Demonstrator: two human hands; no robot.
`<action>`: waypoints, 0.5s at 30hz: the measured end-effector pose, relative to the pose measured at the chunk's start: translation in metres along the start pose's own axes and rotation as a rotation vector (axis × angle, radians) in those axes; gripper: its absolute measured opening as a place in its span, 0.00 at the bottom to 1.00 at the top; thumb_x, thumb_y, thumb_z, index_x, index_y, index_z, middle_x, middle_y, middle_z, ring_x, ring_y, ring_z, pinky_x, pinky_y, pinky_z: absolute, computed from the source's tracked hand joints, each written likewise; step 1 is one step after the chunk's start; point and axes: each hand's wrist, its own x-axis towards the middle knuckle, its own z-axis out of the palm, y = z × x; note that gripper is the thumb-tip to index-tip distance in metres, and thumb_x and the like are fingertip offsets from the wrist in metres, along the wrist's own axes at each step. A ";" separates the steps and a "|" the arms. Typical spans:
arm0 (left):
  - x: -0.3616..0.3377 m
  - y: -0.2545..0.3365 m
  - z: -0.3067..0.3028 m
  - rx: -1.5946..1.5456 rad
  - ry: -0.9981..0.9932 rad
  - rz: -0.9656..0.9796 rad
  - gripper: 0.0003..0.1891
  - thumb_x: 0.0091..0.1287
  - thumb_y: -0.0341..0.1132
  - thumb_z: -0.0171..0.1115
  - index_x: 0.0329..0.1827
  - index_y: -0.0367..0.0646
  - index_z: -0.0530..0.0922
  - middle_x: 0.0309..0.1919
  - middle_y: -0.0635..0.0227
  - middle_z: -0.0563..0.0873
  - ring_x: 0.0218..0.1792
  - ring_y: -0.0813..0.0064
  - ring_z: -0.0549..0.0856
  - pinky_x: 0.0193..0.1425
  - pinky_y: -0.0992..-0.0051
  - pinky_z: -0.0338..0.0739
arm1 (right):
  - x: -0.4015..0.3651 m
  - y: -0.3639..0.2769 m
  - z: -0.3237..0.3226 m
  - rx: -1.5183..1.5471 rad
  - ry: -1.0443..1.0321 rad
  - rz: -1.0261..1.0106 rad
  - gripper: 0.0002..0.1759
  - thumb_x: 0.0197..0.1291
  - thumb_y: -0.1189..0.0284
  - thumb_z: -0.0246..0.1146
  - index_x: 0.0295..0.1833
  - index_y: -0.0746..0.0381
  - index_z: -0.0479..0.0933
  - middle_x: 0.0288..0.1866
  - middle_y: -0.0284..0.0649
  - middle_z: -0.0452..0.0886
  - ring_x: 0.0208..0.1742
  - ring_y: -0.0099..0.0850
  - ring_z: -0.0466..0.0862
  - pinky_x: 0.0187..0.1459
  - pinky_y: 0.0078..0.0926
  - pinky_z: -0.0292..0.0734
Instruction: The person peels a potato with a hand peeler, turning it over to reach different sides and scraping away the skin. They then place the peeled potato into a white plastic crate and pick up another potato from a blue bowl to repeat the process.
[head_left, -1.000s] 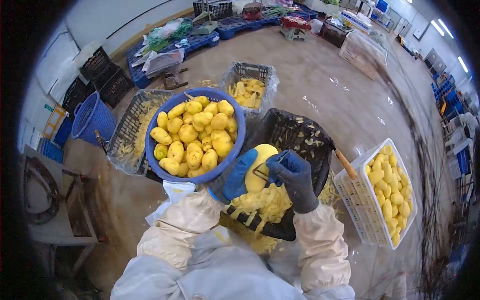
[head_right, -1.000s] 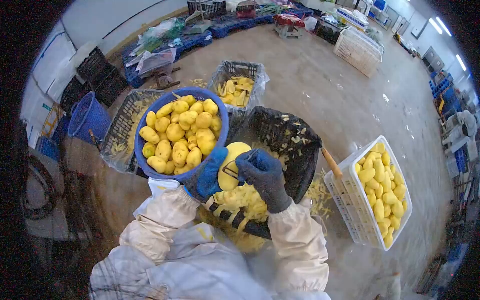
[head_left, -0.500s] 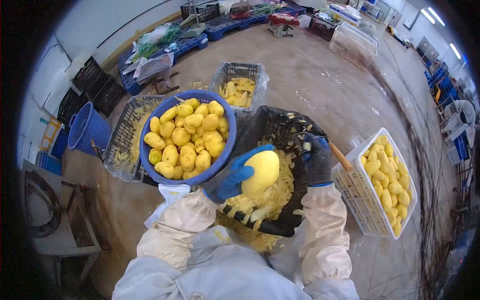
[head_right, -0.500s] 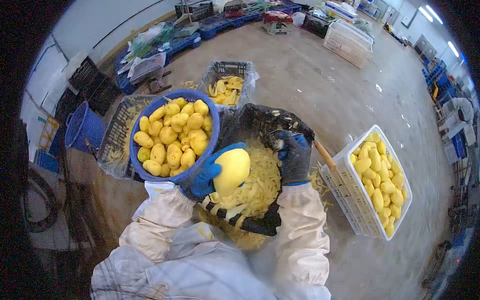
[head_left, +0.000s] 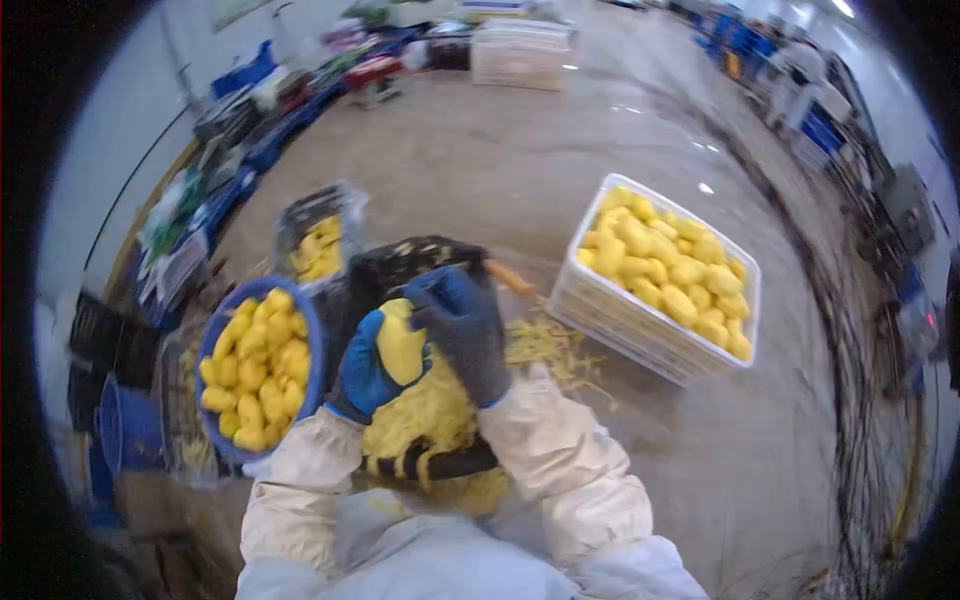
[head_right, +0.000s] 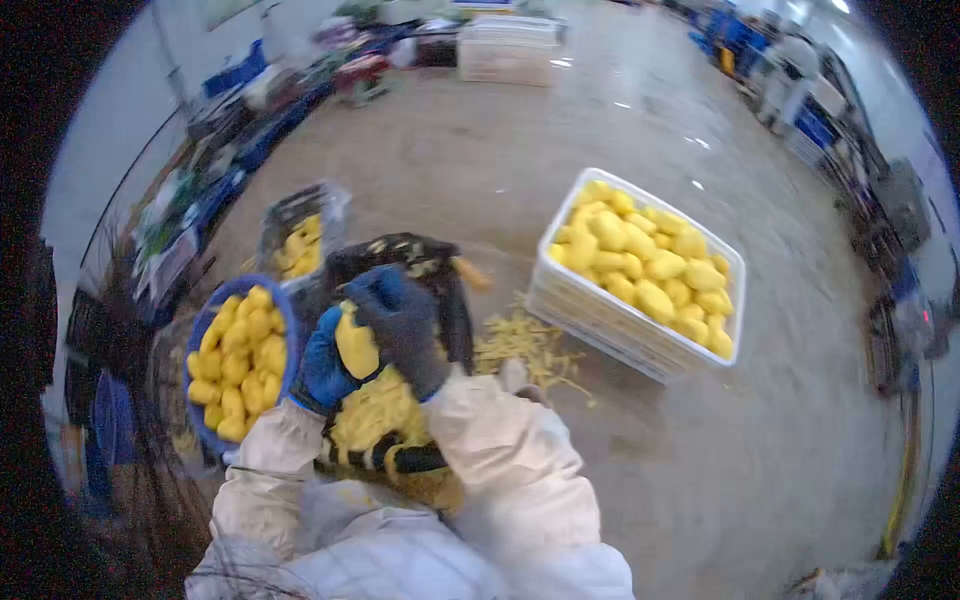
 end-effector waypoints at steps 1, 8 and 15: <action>0.023 -0.011 0.007 -0.042 0.050 -0.008 0.22 0.74 0.48 0.49 0.64 0.46 0.70 0.57 0.64 0.79 0.53 0.65 0.81 0.62 0.60 0.75 | 0.000 -0.004 -0.002 0.005 0.013 0.043 0.07 0.58 0.71 0.68 0.34 0.63 0.79 0.26 0.36 0.81 0.28 0.24 0.79 0.34 0.24 0.74; 0.144 -0.078 0.073 0.277 0.082 -0.262 0.21 0.69 0.52 0.57 0.55 0.45 0.76 0.44 0.59 0.85 0.44 0.58 0.84 0.50 0.55 0.79 | -0.002 -0.044 -0.037 0.146 0.099 -0.111 0.07 0.63 0.73 0.65 0.43 0.65 0.78 0.28 0.33 0.81 0.28 0.17 0.78 0.34 0.15 0.73; 0.225 -0.167 0.109 0.258 -0.065 -0.383 0.20 0.70 0.49 0.58 0.55 0.44 0.75 0.44 0.63 0.84 0.44 0.66 0.85 0.46 0.62 0.82 | 0.001 -0.072 -0.079 0.190 0.241 -0.140 0.08 0.62 0.74 0.65 0.44 0.66 0.78 0.30 0.34 0.81 0.29 0.16 0.78 0.32 0.14 0.74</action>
